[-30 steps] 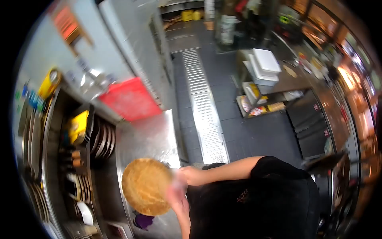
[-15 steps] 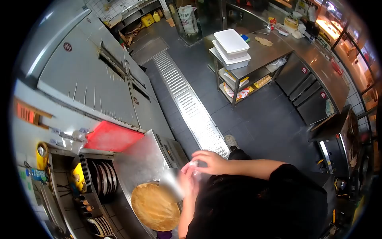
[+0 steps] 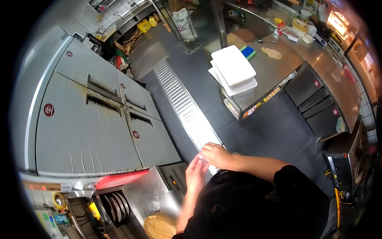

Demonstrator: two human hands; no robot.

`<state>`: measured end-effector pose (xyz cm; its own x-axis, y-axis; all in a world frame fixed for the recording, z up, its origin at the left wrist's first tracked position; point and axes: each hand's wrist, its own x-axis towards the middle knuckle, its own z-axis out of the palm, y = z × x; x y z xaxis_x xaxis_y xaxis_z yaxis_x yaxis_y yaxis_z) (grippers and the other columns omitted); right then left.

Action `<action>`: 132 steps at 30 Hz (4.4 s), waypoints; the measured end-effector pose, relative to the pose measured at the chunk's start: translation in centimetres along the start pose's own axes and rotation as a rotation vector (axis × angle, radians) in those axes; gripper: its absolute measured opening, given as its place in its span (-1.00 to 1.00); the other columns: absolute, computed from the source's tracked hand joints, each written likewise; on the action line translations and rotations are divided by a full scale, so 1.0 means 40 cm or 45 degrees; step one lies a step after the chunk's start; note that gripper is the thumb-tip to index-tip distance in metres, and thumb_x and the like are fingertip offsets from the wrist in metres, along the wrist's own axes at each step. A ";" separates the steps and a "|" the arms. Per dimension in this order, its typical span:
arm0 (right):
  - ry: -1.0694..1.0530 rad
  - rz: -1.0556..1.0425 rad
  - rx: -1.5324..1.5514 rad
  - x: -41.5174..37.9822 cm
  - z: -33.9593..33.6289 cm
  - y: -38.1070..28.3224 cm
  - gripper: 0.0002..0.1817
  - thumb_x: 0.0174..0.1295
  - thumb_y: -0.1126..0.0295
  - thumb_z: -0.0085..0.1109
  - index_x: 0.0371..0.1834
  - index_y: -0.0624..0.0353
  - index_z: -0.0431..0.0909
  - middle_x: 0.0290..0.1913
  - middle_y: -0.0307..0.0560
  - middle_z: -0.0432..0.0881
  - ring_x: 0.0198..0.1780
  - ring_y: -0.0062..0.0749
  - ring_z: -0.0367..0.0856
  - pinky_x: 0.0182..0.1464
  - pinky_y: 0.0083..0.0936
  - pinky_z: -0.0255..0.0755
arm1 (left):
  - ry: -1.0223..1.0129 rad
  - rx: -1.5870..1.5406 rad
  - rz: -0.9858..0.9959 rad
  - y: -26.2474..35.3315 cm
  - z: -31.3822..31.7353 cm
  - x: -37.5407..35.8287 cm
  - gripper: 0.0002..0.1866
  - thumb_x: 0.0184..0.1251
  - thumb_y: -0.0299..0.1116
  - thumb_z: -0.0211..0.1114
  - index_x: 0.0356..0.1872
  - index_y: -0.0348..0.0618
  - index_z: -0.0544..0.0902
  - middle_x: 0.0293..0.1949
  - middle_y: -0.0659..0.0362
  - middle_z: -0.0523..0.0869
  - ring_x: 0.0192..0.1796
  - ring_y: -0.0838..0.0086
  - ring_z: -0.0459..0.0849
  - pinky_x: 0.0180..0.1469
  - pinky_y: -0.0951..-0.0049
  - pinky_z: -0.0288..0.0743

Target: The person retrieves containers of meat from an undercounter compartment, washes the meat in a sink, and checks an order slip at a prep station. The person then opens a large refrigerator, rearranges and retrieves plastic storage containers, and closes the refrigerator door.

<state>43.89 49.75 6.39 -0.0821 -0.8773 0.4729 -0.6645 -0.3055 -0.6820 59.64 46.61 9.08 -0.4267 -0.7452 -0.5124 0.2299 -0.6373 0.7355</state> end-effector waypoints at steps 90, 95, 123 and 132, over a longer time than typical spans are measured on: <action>-0.497 0.474 0.193 4.885 0.658 3.178 -0.69 0.19 0.38 0.31 -0.01 0.21 0.66 0.07 0.06 0.65 0.09 -0.10 0.63 0.12 -0.32 0.53 | 0.222 1.965 2.010 3.263 0.481 4.948 -0.73 -0.04 -0.57 0.34 -0.21 -0.32 0.67 -0.09 0.05 0.70 -0.11 0.23 0.67 -0.05 0.25 0.59; -0.865 0.740 -0.521 4.719 0.713 3.584 -0.57 0.10 0.20 0.35 -0.03 0.23 0.66 0.07 0.26 0.63 0.14 0.14 0.58 0.17 -0.12 0.50 | 0.332 2.186 2.359 3.591 0.351 5.146 -0.76 0.03 -0.52 0.31 -0.21 -0.30 0.63 -0.14 0.01 0.66 -0.16 0.21 0.66 -0.04 0.20 0.61; -2.023 -0.729 -1.871 6.043 1.267 4.625 -0.62 0.45 0.17 0.01 0.05 0.20 0.68 0.03 0.04 0.72 0.05 -0.13 0.70 0.15 -0.22 0.57 | 2.390 0.465 -1.120 1.974 0.243 4.683 -0.67 0.20 -0.26 0.25 -0.17 -0.33 0.71 -0.16 -0.20 0.75 -0.06 -0.11 0.71 0.03 0.06 0.59; -1.445 -0.280 -0.148 5.847 2.087 3.573 -0.60 0.30 0.15 0.06 0.11 0.04 0.68 0.04 0.05 0.73 0.06 0.00 0.68 0.11 -0.22 0.50 | 1.708 -0.065 -0.886 2.000 0.915 5.094 -0.70 0.26 -0.17 0.32 -0.17 -0.19 0.74 -0.17 -0.03 0.78 -0.05 0.13 0.74 0.01 0.20 0.57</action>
<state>-8.25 -229.99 -27.05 0.7176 -0.6548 -0.2371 -0.6504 -0.5086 -0.5642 -40.90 -149.06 -20.27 0.6243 0.0957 -0.7753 0.3655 -0.9129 0.1817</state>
